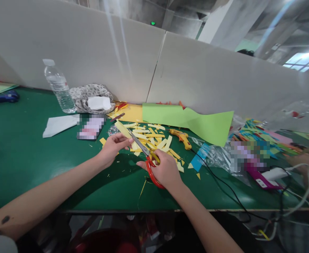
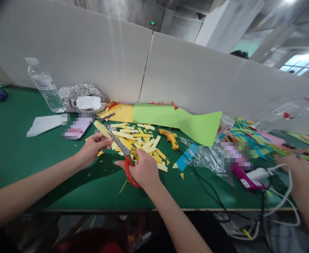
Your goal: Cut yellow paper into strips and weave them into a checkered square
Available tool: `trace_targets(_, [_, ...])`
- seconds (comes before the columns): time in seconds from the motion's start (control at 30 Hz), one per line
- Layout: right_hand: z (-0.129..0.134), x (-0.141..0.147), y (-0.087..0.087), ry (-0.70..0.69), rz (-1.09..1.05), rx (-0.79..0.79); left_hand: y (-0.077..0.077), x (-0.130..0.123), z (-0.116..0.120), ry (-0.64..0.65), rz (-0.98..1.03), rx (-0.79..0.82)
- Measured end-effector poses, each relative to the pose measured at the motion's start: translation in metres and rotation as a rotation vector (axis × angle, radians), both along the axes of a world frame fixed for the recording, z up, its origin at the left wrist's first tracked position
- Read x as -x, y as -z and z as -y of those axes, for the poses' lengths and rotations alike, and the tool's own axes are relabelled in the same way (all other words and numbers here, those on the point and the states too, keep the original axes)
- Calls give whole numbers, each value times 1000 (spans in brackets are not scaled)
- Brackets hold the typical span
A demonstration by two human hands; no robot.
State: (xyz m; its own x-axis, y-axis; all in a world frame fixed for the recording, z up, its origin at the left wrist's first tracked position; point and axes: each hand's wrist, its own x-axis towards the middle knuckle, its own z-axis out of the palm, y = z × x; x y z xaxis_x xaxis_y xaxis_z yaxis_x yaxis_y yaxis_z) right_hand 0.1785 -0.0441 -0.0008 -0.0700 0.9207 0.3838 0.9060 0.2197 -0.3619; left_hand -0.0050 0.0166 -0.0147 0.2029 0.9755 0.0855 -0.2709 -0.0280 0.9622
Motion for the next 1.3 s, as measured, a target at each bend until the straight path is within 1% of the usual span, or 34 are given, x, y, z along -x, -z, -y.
trace_targets(0.17, [-1, 0, 0, 19, 33, 8, 2, -1, 1, 65, -17, -15])
trace_targets(0.47, [0, 3, 3, 1, 14, -45, 7, -1, 0, 61, -18, -9])
trace_targets(0.73, [-2, 1, 6, -6, 40, -87, 6, -2, 1, 61, 0, 17])
trace_targets(1.0, [-2, 1, 8, -34, 2, -97, 2, -4, 3, 57, 46, 72])
trace_targets(1.3, [-3, 0, 8, -64, -12, -146, 4, -3, 2, 57, 57, 88])
